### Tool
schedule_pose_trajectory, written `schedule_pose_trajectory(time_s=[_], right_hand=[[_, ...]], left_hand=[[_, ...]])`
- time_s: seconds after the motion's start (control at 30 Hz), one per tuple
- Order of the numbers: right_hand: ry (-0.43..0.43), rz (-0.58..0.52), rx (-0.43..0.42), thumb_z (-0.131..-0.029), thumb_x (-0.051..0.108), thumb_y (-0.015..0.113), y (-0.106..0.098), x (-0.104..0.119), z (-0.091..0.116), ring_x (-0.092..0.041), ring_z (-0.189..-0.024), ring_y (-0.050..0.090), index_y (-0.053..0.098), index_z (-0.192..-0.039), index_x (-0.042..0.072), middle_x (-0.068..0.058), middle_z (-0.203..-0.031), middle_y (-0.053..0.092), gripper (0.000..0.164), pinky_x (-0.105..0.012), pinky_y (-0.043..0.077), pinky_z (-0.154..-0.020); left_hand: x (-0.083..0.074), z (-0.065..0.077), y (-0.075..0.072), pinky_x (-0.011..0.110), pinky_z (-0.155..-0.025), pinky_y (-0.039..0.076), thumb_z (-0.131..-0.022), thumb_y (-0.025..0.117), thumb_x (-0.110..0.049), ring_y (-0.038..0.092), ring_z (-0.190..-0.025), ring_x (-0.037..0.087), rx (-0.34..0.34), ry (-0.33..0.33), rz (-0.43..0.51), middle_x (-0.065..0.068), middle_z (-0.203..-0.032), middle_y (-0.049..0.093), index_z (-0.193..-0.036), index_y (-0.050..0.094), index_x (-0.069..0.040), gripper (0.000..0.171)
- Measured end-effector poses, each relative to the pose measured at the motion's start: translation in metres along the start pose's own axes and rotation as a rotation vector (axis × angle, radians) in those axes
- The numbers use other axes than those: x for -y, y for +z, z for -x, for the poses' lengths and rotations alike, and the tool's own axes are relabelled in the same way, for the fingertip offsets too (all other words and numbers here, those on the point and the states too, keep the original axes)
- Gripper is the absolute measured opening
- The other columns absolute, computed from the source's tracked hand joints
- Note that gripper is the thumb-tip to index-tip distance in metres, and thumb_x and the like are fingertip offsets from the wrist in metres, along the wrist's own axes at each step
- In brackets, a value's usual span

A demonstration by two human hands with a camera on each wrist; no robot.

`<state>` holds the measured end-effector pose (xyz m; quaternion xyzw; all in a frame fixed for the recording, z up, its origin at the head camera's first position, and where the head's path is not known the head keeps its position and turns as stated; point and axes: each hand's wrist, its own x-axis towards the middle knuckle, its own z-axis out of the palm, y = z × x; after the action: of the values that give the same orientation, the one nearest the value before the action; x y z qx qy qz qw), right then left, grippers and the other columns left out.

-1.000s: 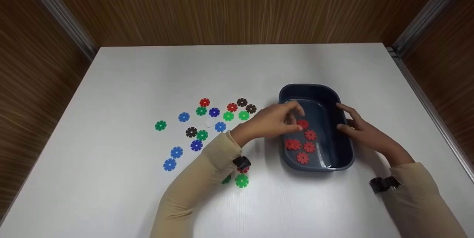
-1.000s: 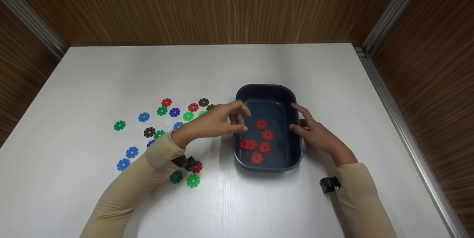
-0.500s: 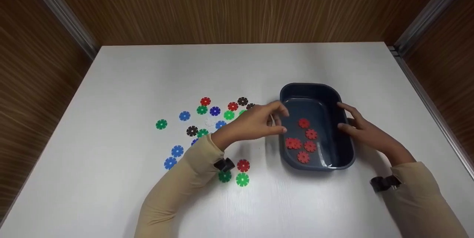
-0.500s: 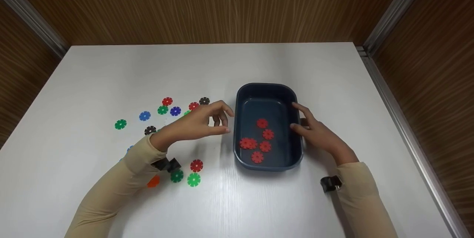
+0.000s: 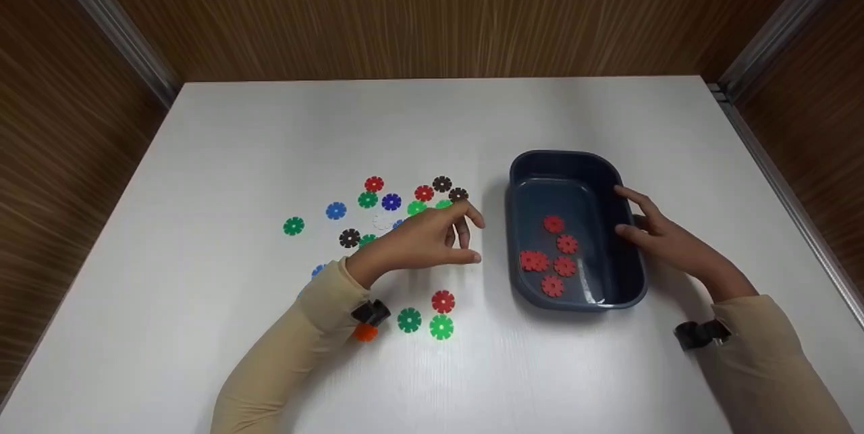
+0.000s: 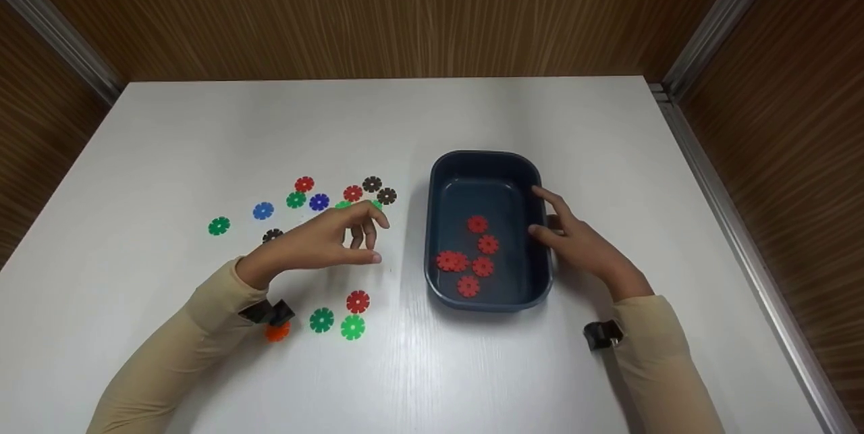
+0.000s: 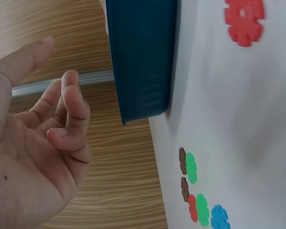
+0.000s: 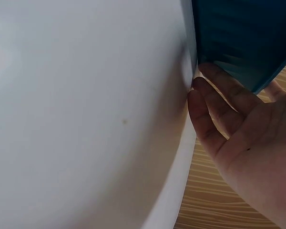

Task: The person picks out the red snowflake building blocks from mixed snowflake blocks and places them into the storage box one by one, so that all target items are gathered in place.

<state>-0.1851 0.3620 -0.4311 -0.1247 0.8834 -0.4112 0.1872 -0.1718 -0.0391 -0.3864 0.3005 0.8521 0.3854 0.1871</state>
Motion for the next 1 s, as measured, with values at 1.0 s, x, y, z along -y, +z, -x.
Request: schedule_pose_trajectory(time_s=[1.0], right_hand=[[-0.005, 0.0, -0.001, -0.102, 0.032, 0.045, 0.0, 0.002, 0.001, -0.059, -0.139, 0.017, 0.001, -0.155, 0.027, -0.025, -0.16, 0.001, 0.069, -0.072, 0.023, -0.104]], left_hand=[[0.031, 0.025, 0.016, 0.029, -0.08, 0.05, -0.078, 0.077, -0.011, 0.056, -0.088, 0.013, 0.339, -0.207, -0.197, -0.001, -0.096, 0.063, -0.12, 0.058, -0.021, 0.047]])
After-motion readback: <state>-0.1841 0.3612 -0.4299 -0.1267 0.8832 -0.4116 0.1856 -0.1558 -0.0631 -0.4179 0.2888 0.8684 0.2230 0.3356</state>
